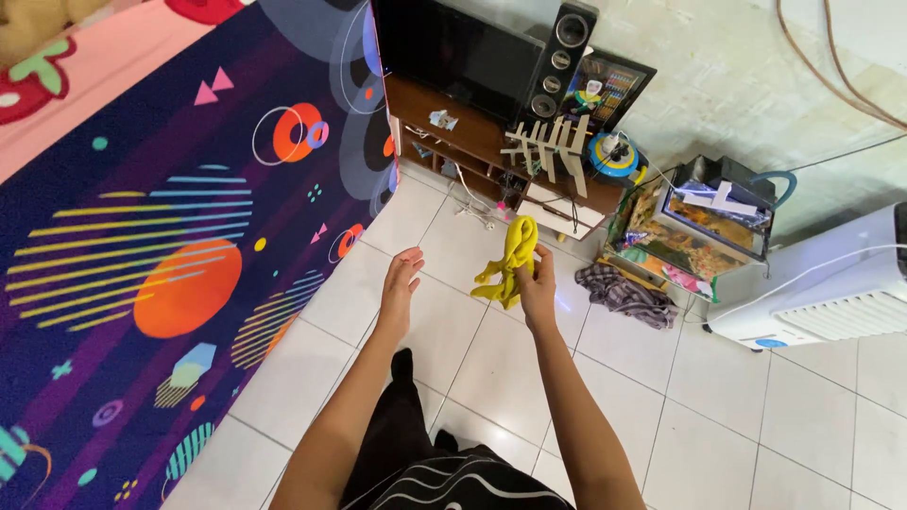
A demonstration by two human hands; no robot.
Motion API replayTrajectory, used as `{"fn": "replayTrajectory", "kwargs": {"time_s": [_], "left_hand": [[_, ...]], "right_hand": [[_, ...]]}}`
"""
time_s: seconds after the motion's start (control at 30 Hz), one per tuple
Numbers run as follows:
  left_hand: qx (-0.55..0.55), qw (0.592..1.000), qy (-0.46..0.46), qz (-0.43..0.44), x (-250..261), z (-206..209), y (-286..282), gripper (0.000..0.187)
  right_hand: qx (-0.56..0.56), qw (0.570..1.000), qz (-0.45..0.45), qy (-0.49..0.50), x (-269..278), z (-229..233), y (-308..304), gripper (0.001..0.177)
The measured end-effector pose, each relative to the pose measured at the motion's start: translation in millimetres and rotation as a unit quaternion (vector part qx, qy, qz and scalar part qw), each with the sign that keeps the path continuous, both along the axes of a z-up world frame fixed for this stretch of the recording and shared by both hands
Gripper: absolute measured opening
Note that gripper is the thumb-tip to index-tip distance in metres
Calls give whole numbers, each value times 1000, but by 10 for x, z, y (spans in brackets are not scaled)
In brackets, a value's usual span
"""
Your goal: The person cleans the desk and surrounding furniture with a cloth and water bottle.
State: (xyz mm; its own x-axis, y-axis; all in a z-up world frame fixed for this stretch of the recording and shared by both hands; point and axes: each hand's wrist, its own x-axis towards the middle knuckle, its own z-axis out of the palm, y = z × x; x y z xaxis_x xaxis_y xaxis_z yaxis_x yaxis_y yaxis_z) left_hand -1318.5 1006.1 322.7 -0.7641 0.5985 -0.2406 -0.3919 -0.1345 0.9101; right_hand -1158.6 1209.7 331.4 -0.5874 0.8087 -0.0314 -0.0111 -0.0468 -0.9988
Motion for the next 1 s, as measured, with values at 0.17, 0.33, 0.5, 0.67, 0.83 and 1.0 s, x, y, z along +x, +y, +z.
{"fn": "replayTrajectory", "kwargs": {"time_s": [0.17, 0.33, 0.5, 0.67, 0.83, 1.0], "left_hand": [[-29, 999, -1, -22, -621, -31, 394, 47], [-36, 998, 4, -43, -1345, -155, 745, 46], [-47, 996, 12, -68, -1954, -105, 1003, 46], [-21, 998, 10, -66, -2447, -353, 1273, 46], [-25, 997, -6, -67, -2738, -483, 1541, 46], [-33, 997, -21, -65, -2981, -559, 1890, 47]], "right_hand": [[3, 1000, -14, -9, -545, -83, 381, 44], [-2, 1000, -30, -8, -1141, -116, 659, 45], [-20, 998, -52, -16, -1636, -180, 844, 43], [-11, 998, -64, -15, -1980, -348, 1004, 40], [-38, 996, -69, -27, -2265, -522, 1231, 40], [-44, 996, -69, -40, -2554, -716, 1647, 42]]}}
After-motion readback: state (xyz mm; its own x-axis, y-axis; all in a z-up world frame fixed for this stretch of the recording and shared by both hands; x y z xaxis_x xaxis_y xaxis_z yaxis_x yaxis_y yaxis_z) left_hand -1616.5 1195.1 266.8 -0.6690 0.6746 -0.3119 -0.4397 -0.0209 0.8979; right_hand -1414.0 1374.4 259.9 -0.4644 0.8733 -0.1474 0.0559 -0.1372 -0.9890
